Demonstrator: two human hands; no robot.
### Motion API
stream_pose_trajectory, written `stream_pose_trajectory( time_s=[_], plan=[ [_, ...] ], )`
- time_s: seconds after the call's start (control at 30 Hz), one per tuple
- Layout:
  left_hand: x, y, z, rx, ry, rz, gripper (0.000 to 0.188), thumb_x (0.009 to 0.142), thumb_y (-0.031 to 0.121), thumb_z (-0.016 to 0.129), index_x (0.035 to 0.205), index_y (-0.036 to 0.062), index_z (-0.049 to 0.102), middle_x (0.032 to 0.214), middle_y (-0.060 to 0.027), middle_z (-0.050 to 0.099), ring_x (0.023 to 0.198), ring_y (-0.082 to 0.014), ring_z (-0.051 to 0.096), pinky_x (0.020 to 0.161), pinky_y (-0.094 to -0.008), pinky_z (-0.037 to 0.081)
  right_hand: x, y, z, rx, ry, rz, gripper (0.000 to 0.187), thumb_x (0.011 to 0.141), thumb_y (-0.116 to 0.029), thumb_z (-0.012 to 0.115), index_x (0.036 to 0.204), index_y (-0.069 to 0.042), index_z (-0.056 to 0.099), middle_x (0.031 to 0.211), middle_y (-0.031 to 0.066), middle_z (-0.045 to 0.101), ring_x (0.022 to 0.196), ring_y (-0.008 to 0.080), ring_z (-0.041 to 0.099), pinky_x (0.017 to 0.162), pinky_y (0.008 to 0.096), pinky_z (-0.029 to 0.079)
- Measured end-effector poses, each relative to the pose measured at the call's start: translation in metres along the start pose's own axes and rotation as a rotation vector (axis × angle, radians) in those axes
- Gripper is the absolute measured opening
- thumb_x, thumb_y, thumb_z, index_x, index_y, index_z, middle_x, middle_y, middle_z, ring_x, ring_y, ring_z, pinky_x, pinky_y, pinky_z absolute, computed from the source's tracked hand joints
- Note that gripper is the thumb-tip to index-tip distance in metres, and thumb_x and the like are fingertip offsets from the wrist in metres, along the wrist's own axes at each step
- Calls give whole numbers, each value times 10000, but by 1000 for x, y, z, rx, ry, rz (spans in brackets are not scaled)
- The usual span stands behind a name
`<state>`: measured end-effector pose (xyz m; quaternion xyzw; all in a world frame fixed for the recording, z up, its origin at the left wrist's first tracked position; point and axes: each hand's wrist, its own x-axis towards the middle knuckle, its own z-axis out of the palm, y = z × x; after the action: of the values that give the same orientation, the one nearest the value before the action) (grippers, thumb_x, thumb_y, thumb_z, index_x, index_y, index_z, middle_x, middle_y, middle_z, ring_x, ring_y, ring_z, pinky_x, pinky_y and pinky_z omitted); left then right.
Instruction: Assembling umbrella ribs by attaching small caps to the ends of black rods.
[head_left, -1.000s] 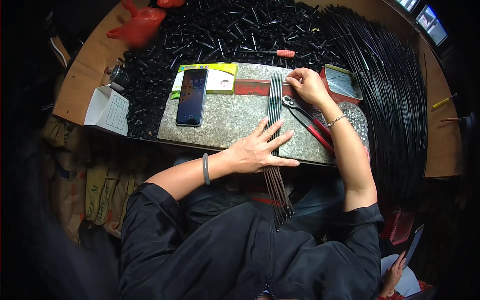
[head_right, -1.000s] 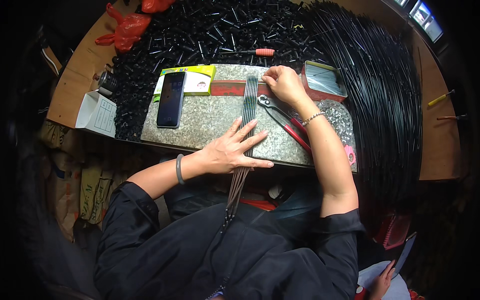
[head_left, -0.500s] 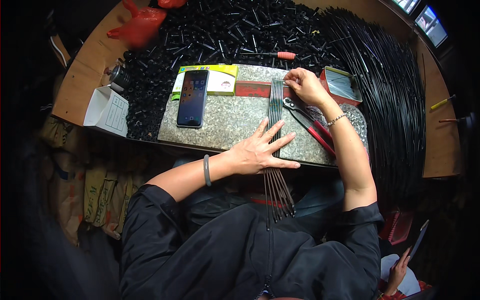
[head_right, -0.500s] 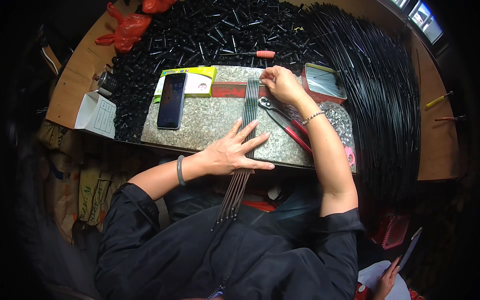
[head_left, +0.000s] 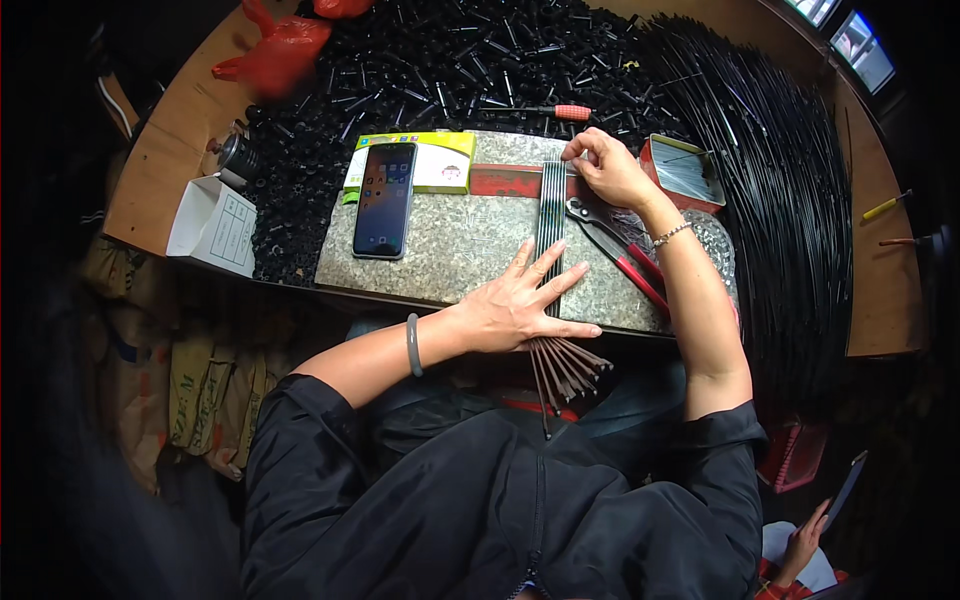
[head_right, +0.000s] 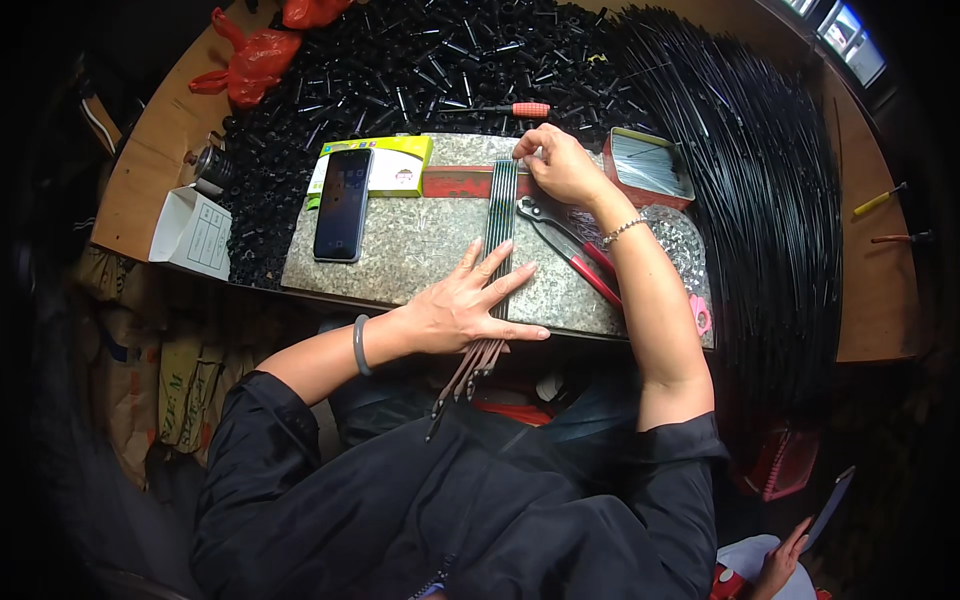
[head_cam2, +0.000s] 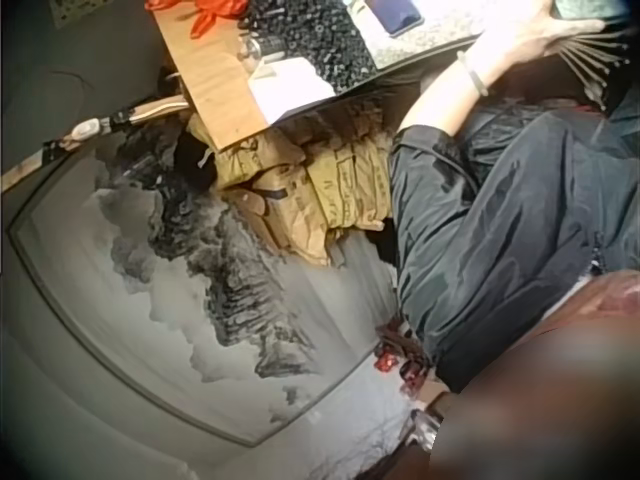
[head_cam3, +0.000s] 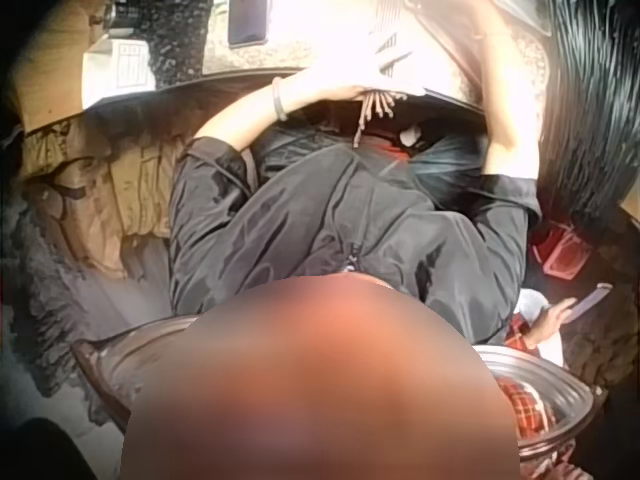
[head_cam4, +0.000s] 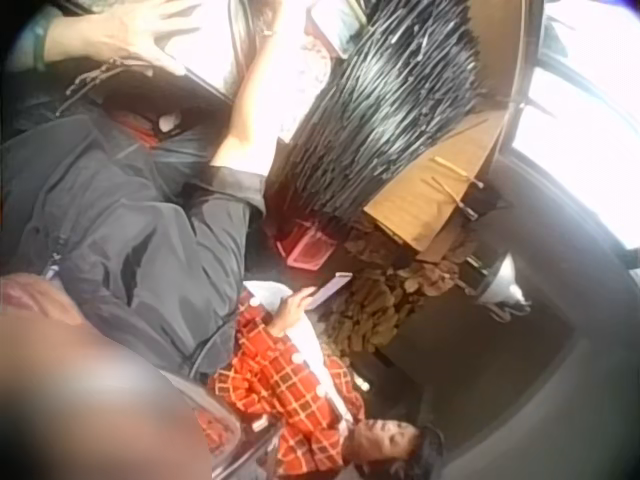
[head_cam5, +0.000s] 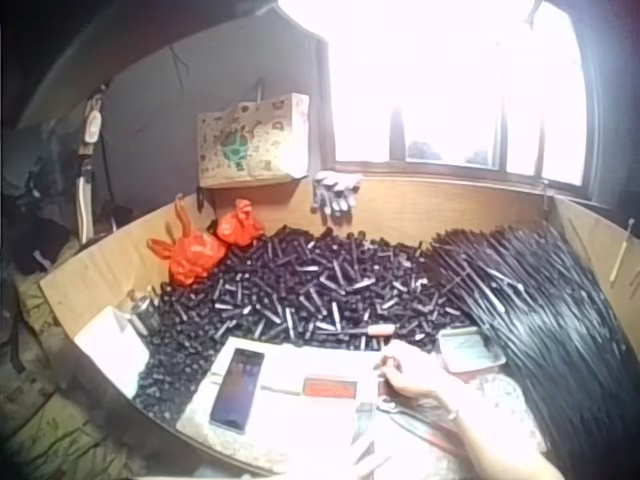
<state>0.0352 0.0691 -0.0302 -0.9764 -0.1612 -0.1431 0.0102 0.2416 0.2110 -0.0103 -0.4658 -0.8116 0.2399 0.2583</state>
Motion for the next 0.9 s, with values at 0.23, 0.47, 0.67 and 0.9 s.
stream_pose_trajectory(
  time_s=[0.23,0.47,0.67,0.9],
  plan=[
    [1,1,0,-39,21,-11,598,802,321,553,1325,473,306,1373,-239,296,1259,-487,276,967,-607,319,8,-2,20,47,148,-154,187,830,-67,526,1018,-65,522,977,109,461,822,188,497,737,289,432],
    [1,3,-1,-19,17,-11,594,795,333,564,1322,465,322,1345,-259,331,1257,-481,288,972,-604,314,-32,25,-86,-481,203,289,127,741,-147,627,751,-25,659,757,164,643,759,302,635,706,373,503],
    [-2,1,1,4,27,-15,558,807,335,557,1311,450,348,1326,-267,349,1247,-480,306,968,-607,316,-50,37,-87,-415,60,436,136,689,-142,694,782,-43,688,790,152,659,767,280,643,726,368,504],
    [2,3,0,-11,31,-12,542,829,271,516,1316,439,347,1325,-266,354,1250,-475,307,967,-606,316,-55,28,-90,-580,414,267,169,800,-176,593,901,-52,645,865,153,639,826,313,614,741,371,490]
  ],
)
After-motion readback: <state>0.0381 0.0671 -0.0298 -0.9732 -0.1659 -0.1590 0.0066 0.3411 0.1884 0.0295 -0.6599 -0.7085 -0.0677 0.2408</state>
